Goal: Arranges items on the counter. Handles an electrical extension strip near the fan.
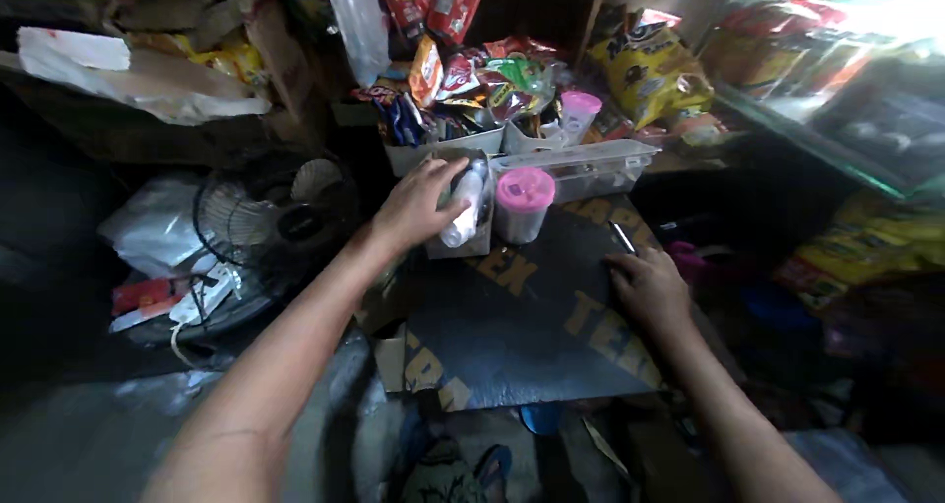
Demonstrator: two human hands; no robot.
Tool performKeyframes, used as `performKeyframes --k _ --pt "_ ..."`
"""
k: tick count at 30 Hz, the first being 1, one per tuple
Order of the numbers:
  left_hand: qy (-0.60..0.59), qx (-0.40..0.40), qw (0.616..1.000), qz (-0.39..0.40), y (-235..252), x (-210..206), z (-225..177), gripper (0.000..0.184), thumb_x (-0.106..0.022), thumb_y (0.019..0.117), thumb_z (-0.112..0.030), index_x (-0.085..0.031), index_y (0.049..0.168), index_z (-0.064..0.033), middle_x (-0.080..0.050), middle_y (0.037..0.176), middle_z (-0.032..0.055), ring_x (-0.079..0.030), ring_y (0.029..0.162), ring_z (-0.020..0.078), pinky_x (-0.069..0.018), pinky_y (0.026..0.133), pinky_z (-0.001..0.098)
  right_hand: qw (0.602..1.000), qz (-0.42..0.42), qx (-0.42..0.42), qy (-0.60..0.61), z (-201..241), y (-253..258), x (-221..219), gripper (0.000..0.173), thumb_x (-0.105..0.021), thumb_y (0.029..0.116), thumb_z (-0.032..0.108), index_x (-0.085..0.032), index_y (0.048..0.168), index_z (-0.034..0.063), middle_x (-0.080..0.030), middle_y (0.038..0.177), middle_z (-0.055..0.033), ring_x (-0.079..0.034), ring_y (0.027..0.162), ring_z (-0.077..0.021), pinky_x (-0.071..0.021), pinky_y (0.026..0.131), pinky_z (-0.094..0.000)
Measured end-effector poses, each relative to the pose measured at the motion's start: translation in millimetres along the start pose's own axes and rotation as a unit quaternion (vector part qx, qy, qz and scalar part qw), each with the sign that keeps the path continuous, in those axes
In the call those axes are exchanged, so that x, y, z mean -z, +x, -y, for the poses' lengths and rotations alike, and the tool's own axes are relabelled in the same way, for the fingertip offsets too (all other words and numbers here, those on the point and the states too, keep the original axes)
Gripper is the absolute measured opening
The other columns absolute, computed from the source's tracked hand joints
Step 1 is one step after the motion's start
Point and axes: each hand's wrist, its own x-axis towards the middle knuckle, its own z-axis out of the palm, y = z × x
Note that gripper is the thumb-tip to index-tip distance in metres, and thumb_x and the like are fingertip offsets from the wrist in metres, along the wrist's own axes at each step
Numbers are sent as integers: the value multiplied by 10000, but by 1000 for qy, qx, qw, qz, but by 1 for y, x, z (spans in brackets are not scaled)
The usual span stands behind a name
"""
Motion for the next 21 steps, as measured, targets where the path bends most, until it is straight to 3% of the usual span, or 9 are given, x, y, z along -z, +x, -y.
performKeyframes --k 2,3,6,11,15,21 --pt "-6 -84 996 23 -8 -4 -2 665 -691 930 -384 -505 1500 -95 -448 1534 235 -336 1473 431 -283 1197 580 1000 -4 -2 10 1 0 1 242 -581 1008 95 -746 1175 39 -655 1208 -273 -589 1188 -465 -482 967 -613" --pt "-11 -73 996 52 -14 -5 -8 701 -713 920 -399 -483 1518 -115 -389 1577 234 -304 1492 430 -291 1192 583 1000 -5 -5 13 2 0 2 241 -579 1009 94 -747 1173 42 -657 1205 -267 -587 1194 -460 -483 971 -609" --pt "-27 -3 996 82 -24 -7 -29 632 -695 973 -173 -432 1542 -98 -348 1596 247 -441 1411 426 -448 1076 555 1000 -12 -6 19 2 -1 2 235 -585 1006 91 -752 1164 42 -667 1192 -256 -599 1185 -445 -493 974 -586" --pt "-70 17 997 -28 -28 -22 -21 409 -611 949 21 -606 1357 27 -522 1473 240 -544 1336 373 -445 1089 537 999 6 -27 29 3 -1 4 255 -568 1017 113 -746 1194 65 -663 1210 -231 -596 1198 -414 -497 982 -561" --pt "-134 87 981 -111 -41 -15 -21 393 -548 984 12 -585 1375 36 -541 1463 218 -543 1341 332 -428 1111 514 999 18 -31 28 2 1 5 255 -573 1014 112 -741 1202 70 -653 1243 -232 -582 1225 -419 -489 999 -570" --pt "-136 66 963 -223 -49 4 -29 408 -456 1002 -8 -540 1393 75 -531 1447 256 -549 1309 334 -439 1084 468 999 12 -31 29 1 0 4 244 -592 1005 103 -751 1188 80 -660 1229 -228 -591 1210 -413 -491 992 -565"
